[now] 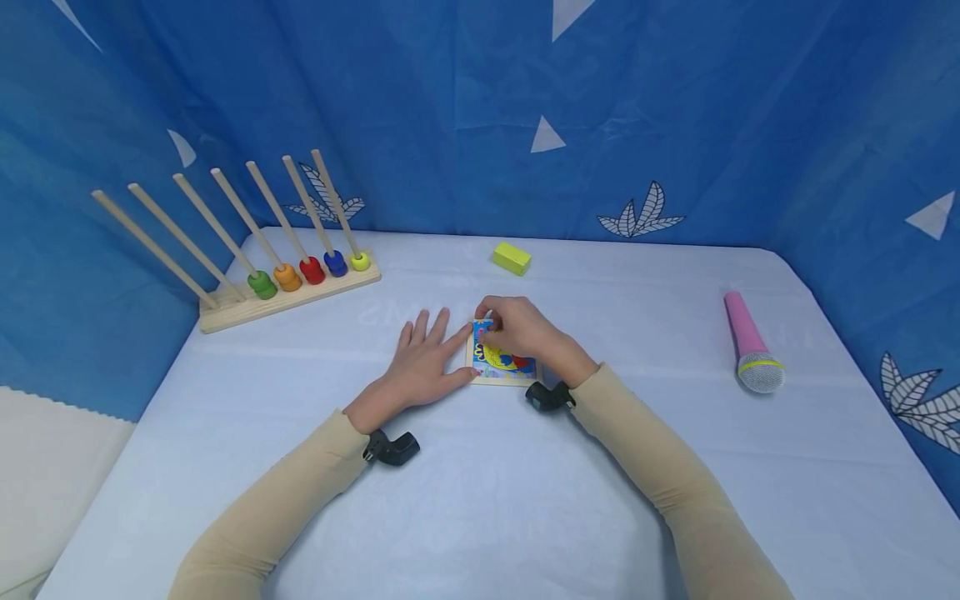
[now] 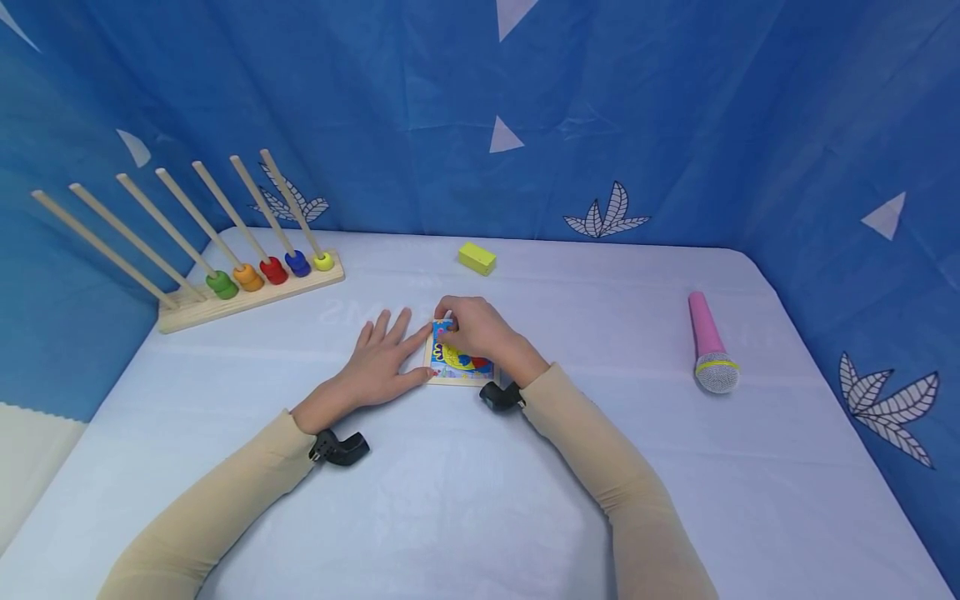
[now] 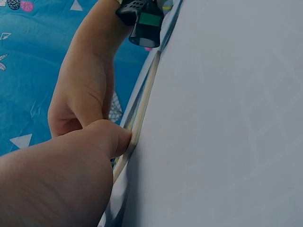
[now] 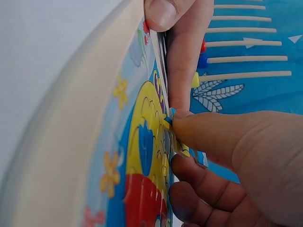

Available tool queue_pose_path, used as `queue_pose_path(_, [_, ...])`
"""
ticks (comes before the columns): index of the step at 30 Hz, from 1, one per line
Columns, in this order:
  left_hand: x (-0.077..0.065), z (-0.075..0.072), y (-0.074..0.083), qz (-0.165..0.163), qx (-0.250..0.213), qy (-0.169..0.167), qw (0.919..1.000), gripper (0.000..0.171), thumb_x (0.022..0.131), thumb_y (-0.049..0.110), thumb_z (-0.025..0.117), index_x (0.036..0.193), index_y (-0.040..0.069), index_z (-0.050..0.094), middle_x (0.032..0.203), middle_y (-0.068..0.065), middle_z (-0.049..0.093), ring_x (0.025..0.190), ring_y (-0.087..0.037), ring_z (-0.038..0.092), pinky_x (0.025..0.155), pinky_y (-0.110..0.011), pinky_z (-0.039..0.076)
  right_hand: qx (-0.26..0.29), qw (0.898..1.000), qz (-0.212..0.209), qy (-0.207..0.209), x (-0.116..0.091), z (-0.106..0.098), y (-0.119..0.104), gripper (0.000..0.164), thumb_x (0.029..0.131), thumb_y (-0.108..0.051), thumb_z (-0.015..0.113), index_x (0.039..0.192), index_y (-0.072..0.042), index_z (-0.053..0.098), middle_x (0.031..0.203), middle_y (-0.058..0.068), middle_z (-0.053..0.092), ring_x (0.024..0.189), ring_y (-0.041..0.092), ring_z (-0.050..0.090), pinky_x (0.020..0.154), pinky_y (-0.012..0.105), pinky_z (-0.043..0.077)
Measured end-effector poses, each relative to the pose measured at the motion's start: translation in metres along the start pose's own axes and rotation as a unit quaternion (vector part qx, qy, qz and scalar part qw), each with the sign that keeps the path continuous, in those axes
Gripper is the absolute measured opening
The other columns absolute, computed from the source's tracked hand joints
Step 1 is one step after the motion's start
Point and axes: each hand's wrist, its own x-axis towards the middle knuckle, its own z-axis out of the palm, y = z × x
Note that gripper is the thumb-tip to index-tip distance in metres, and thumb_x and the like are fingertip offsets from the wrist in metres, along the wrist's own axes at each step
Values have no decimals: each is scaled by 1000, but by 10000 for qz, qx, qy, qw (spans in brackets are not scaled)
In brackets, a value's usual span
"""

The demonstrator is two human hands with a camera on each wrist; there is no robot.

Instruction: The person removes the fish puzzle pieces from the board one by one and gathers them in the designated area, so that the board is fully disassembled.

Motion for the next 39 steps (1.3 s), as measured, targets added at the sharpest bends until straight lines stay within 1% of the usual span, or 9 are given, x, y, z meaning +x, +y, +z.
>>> queue_pose_path(11, [1, 1, -1, 19, -9, 3, 10000, 78, 98, 59, 51, 163, 24, 27, 172, -20, 8, 158, -50, -3, 123, -69, 3, 125, 9999, -56, 20, -1, -2, 3, 25, 96, -19, 71, 119, -12, 66, 79, 4, 60, 68, 16, 55, 64, 25, 45])
queue_pose_path(15, [0, 1, -1, 31, -19, 30, 10000, 77, 98, 58, 51, 163, 23, 28, 172, -21, 8, 157, -50, -3, 123, -70, 3, 115, 9999, -56, 13, 0, -1, 4, 25, 97, -20, 70, 120, -11, 66, 79, 4, 60, 68, 16, 55, 64, 24, 45])
queue_pose_path(17, [0, 1, -1, 34, -14, 40, 10000, 77, 98, 58, 51, 163, 23, 28, 172, -21, 8, 157, -50, -3, 123, -70, 3, 126, 9999, -32, 27, 0, -1, 4, 25, 97, -20, 70, 120, -11, 66, 82, 5, 62, 69, 17, 56, 65, 25, 46])
queue_pose_path(23, [0, 2, -1, 35, -5, 43, 10000, 77, 98, 58, 51, 163, 24, 28, 172, -20, 8, 158, -50, -2, 123, -69, 4, 231, 9996, 117, 71, -1, -1, 4, 24, 97, -19, 70, 120, -12, 66, 97, 7, 67, 81, 19, 59, 76, 29, 51])
queue_pose_path(29, [0, 1, 0, 17, 6, 35, 10000, 77, 97, 58, 52, 163, 23, 28, 172, -21, 8, 157, -50, -2, 123, -69, 4, 405, 9991, -36, 82, 1, -1, 7, 20, 98, -15, 68, 117, -11, 67, 95, 7, 68, 79, 19, 59, 76, 30, 51])
queue_pose_path(32, [-1, 0, 1, 3, 11, 46, 10000, 77, 97, 57, 52, 162, 22, 29, 172, -21, 8, 157, -51, -2, 123, -69, 4, 510, 9986, -109, 77, 2, -2, 7, 18, 98, -13, 65, 117, -12, 67, 98, 7, 70, 81, 19, 61, 79, 31, 54])
queue_pose_path(36, [-2, 0, 1, 6, -2, 85, 10000, 77, 97, 56, 53, 162, 22, 30, 172, -22, 9, 157, -51, -2, 123, -70, 4, 598, 9982, -19, 36, 0, -9, 6, 20, 99, -14, 64, 119, -12, 67, 105, 9, 71, 89, 21, 62, 85, 33, 57])
queue_pose_path(39, [-2, 0, 1, 3, -12, 69, 10000, 78, 97, 57, 53, 162, 22, 29, 172, -21, 8, 157, -51, -2, 123, -70, 4, 567, 9984, 77, 48, -5, -15, 6, 21, 99, -14, 63, 120, -12, 67, 107, 10, 71, 91, 23, 62, 84, 33, 57])
